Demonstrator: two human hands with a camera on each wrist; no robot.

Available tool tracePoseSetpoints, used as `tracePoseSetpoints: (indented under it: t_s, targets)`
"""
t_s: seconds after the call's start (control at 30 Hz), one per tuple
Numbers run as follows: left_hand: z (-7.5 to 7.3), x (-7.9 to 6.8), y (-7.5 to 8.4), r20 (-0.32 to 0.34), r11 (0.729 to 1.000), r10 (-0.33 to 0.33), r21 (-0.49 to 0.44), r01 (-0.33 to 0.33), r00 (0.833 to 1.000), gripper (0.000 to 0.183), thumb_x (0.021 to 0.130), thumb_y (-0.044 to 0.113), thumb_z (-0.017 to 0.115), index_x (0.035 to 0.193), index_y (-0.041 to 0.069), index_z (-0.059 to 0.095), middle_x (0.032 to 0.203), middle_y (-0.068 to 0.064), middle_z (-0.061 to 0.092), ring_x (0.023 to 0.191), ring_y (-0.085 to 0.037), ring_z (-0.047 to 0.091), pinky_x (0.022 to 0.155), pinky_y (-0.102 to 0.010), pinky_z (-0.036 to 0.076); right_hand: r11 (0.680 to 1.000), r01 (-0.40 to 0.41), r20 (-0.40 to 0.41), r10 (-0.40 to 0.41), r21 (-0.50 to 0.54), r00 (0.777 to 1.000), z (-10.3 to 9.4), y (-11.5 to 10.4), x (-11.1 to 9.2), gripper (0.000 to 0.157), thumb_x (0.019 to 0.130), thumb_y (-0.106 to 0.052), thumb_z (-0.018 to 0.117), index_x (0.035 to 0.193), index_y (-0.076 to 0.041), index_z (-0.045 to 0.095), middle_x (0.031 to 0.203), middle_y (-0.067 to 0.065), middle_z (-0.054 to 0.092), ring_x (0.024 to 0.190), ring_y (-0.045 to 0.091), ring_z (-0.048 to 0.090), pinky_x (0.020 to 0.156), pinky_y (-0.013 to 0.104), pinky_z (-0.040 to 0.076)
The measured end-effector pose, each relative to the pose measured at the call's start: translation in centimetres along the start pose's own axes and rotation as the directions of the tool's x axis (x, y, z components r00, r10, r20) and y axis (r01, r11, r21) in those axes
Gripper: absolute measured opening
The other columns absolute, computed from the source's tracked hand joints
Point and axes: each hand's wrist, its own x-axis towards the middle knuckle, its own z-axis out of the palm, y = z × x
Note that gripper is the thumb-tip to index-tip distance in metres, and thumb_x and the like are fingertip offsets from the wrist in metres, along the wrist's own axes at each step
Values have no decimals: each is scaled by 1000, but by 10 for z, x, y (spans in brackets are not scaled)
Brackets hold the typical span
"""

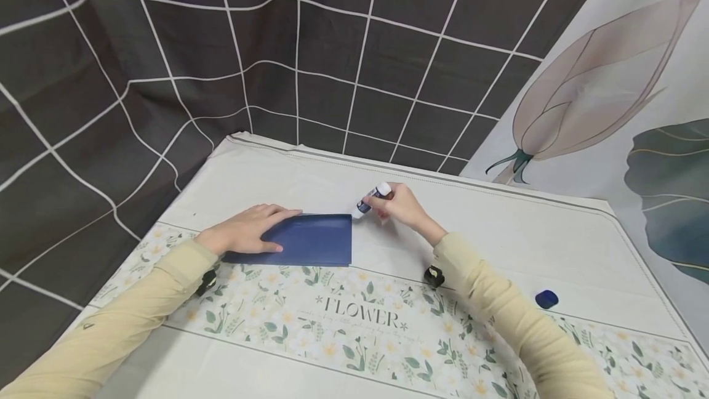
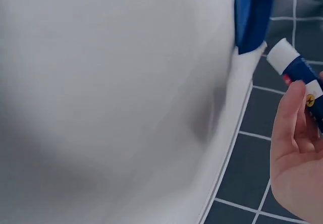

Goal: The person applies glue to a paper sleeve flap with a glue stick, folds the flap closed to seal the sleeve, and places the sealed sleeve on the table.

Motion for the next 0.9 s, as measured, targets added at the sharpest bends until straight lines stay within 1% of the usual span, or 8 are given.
tracePoseSetpoints:
  t_s: [0.07, 0.17, 0.33, 0.43, 0.57, 0.7, 0.8, 0.9]
  targets:
    - [0, 0, 0, 0, 1000, -1, 17, 1, 1000, 76, 88, 37, 68, 151, 19, 30, 141, -16, 46, 130, -39, 43, 109, -56, 33, 992, -34, 1, 34, 121, 999, 0, -3, 5, 21, 86, -17, 69, 94, 2, 64, 66, -2, 66, 56, 9, 62, 59, 28, 58]
    - [0, -1, 1, 13, 999, -9, 45, 8, 1000, 73, 89, 36, 67, 151, 19, 32, 145, -20, 43, 132, -41, 41, 110, -57, 31, 959, -74, 23, 71, 275, 997, 6, -10, 13, 19, 86, -13, 69, 94, 2, 61, 68, -5, 67, 59, 7, 64, 65, 28, 59]
    - [0, -2, 6, 66, 997, -34, 77, 28, 997, 70, 92, 34, 62, 152, 17, 29, 154, -21, 31, 140, -44, 30, 114, -60, 24, 909, -99, 76, 74, 406, 994, 30, -21, 26, 15, 89, -9, 65, 97, -1, 55, 73, -3, 70, 65, 9, 68, 76, 33, 60]
    - [1, -3, 9, 96, 996, -32, 86, 23, 995, 68, 95, 33, 57, 153, 14, 26, 158, -17, 25, 144, -41, 22, 115, -62, 19, 894, -118, 111, 77, 433, 991, 48, -26, 32, 15, 92, -11, 62, 100, -2, 53, 76, -1, 70, 68, 9, 68, 83, 39, 58]
    - [3, -3, 11, 122, 997, -25, 81, 16, 992, 67, 97, 31, 53, 154, 10, 22, 160, -12, 21, 147, -36, 18, 114, -64, 15, 895, -142, 146, 87, 423, 985, 70, -30, 40, 19, 94, -16, 60, 103, -1, 52, 86, 12, 73, 68, 7, 68, 82, 35, 58]
    - [3, -2, 12, 140, 998, -14, 70, 4, 990, 68, 98, 29, 52, 153, 7, 20, 160, -13, 18, 148, -33, 16, 117, -60, 14, 904, -146, 174, 81, 401, 981, 89, -31, 44, 23, 95, -19, 60, 105, 0, 53, 100, 24, 71, 69, 8, 69, 76, 27, 59]
    - [3, -2, 13, 150, 998, -3, 65, -7, 989, 67, 99, 28, 51, 153, 4, 19, 160, -15, 17, 148, -32, 15, 119, -56, 13, 909, -148, 183, 81, 390, 980, 98, -31, 44, 24, 95, -20, 60, 106, 0, 53, 98, 23, 72, 69, 8, 69, 77, 29, 59]
    - [3, -2, 14, 149, 996, 8, 83, -21, 989, 65, 99, 27, 49, 153, 2, 19, 160, -16, 16, 148, -33, 15, 118, -58, 14, 915, -147, 181, 83, 376, 980, 103, -32, 44, 24, 95, -20, 59, 105, 0, 53, 97, 22, 72, 70, 8, 70, 77, 29, 59]
